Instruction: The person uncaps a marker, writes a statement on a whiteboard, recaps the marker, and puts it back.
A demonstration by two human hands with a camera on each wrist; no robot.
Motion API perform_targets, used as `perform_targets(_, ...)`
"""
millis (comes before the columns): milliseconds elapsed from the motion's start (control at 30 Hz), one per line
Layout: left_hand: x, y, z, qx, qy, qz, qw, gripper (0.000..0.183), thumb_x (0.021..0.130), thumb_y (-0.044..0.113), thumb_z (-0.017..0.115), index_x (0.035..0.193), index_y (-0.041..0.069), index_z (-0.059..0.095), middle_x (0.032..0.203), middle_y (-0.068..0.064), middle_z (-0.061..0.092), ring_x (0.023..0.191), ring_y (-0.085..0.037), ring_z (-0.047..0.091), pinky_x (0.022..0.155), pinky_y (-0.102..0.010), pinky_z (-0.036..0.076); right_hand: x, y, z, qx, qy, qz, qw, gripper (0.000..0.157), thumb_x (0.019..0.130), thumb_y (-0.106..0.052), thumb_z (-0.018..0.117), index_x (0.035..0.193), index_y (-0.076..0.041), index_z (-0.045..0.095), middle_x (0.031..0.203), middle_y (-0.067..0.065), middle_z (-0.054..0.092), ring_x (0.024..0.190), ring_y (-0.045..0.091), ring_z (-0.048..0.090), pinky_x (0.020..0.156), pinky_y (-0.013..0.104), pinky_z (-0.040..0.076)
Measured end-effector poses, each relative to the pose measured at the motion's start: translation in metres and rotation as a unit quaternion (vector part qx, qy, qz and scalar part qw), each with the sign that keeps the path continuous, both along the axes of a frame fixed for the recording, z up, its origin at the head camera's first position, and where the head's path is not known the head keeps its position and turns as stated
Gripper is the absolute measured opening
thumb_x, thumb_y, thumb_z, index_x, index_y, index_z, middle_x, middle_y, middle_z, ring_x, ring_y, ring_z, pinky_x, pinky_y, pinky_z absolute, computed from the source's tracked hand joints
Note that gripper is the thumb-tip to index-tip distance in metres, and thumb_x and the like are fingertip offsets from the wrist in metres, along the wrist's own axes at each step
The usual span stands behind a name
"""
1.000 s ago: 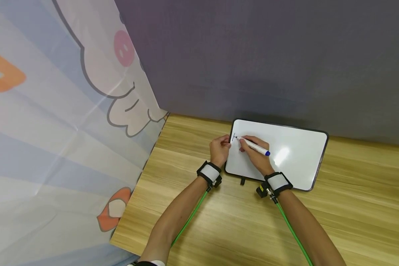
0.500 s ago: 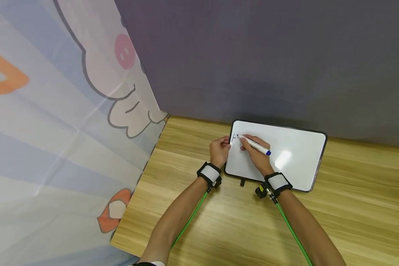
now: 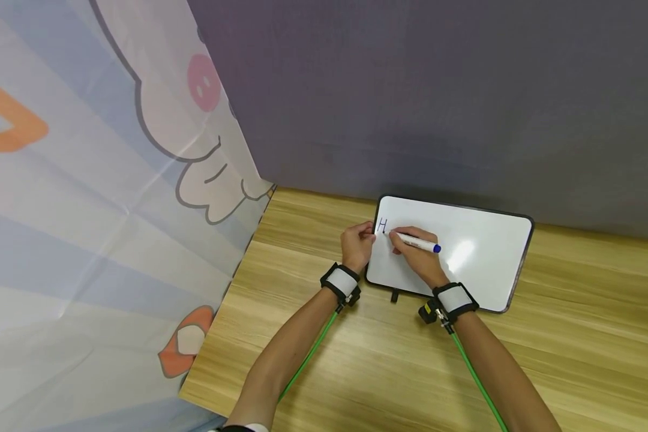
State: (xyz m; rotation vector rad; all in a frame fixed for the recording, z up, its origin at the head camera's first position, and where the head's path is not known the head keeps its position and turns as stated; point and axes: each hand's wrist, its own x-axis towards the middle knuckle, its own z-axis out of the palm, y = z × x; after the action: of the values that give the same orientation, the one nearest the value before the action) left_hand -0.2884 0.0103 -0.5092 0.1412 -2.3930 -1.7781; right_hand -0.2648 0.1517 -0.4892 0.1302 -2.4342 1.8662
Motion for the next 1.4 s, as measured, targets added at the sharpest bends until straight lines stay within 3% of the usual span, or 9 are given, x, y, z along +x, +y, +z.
perform_targets(233,-0.0025,-0.0013,-0.0028,-0.013,0.002,0.003,0.9999,0.027,0.074,-0.015,0.062,0.098,-0.007,0.069,0.086,-0.02,0.07,0.077,-0.026,0.068,0.068,-0.019,0.054,-0.0034,0.0035,-0.0015,-0.05,-0.027,-0.043,0.997,0.032,0.087,-0.025,0.065,0.108,-0.002,0.067,0.08,0.017,0.068,0.065,0.01,0.065,0.065,0.021,0.051)
perform_targets(533,-0.0025,-0.0022,-0.0046,-0.017,0.007,0.006,0.9998,0.028,0.073,-0.015,0.062,0.098,-0.007,0.069,0.085,-0.021,0.071,0.075,-0.026,0.069,0.066,-0.019,0.054,-0.0041,0.001,-0.006,-0.052,-0.01,-0.022,0.998,0.031,0.086,-0.019,0.065,0.109,0.002,0.066,0.091,0.027,0.065,0.064,0.01,0.065,0.062,0.021,0.053)
perform_targets(967,-0.0049,0.0,-0.004,-0.043,0.016,0.014,0.9989,0.027,0.074,-0.013,0.063,0.098,-0.003,0.071,0.084,-0.016,0.072,0.075,-0.022,0.069,0.066,-0.018,0.053,-0.0056,0.0021,-0.005,-0.047,0.013,-0.021,0.999,0.032,0.086,-0.021,0.066,0.108,0.001,0.067,0.087,0.028,0.065,0.066,0.015,0.067,0.061,0.018,0.052)
perform_targets(1400,-0.0053,0.0014,-0.0061,-0.031,0.023,0.014,0.9992,0.028,0.073,-0.014,0.062,0.099,-0.005,0.07,0.085,-0.018,0.071,0.076,-0.024,0.069,0.067,-0.019,0.054,-0.0072,0.004,-0.0087,-0.076,0.018,-0.034,0.996,0.03,0.087,-0.02,0.064,0.107,0.003,0.066,0.079,0.022,0.066,0.065,0.011,0.065,0.063,0.019,0.053)
